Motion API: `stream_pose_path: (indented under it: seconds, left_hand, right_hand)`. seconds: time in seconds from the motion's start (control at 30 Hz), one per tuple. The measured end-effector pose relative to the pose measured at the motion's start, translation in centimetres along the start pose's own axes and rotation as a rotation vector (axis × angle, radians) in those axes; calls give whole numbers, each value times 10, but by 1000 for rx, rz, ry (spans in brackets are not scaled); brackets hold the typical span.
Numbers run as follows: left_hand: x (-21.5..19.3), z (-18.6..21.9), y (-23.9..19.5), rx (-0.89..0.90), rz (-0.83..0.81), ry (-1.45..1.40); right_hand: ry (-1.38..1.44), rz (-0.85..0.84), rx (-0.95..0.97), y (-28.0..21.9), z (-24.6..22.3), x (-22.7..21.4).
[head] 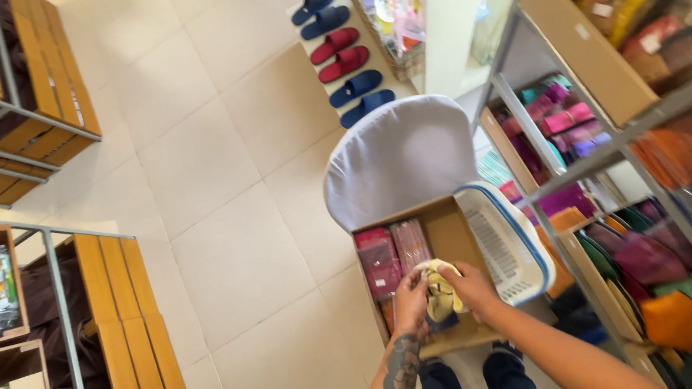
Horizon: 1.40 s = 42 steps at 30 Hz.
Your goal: Cleaning and organizing packaged items on a retail shelf using a cloth.
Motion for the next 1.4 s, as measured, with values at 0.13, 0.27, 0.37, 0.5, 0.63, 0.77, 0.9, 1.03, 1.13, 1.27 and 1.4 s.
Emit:
stream_pose_path:
  seconds: [0.13,0.27,0.37,0.5,0.63,0.77,0.9,1.03,1.13,1.27,1.4]
  left_hand:
    - [-13,35,-12,-125,-12,83]
    - [-30,22,1,-104,70,23]
    - [-36,10,5,-110,75,-9]
    - [-39,5,5,-116,90,-67]
    - [-54,-41,24,-82,74,-97]
    - [-42,0,19,-123,43,-153]
    - [-42,16,-7,-151,65,-102]
    - [-44,12,-2,-115,75,-66]
    - [-40,19,-5,-130,72,-97]
    - [-31,43,-17,-130,14,-49]
    - [-3,83,-53,-179,-294,-290]
  right_hand:
    - [89,-160,158,6,-24,31]
    - [-19,-125,257,17,-10,53]
    - [-55,-81,234,22,-5,59]
    - [-36,-60,236,35,0,61]
    - [16,-48,193,53,27,63]
    - [-14,6,103,57,-4,62]
    - [61,-86,141,43,-3,51]
    - [120,-115,135,43,-2,30]
    - [233,-158,157,32,-3,13]
    - [316,-251,279,-6,-5,-11]
    - [389,-446,370,-42,0,-26]
Point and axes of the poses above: each hand's wrist, its own y-axis towards the middle knuckle, its own x-axis out of the palm, z = x × y, the point moved 7 cm from there along y, towards the middle knuckle, and after that the axes turned 1 degree about x, right-handed, at the moved point
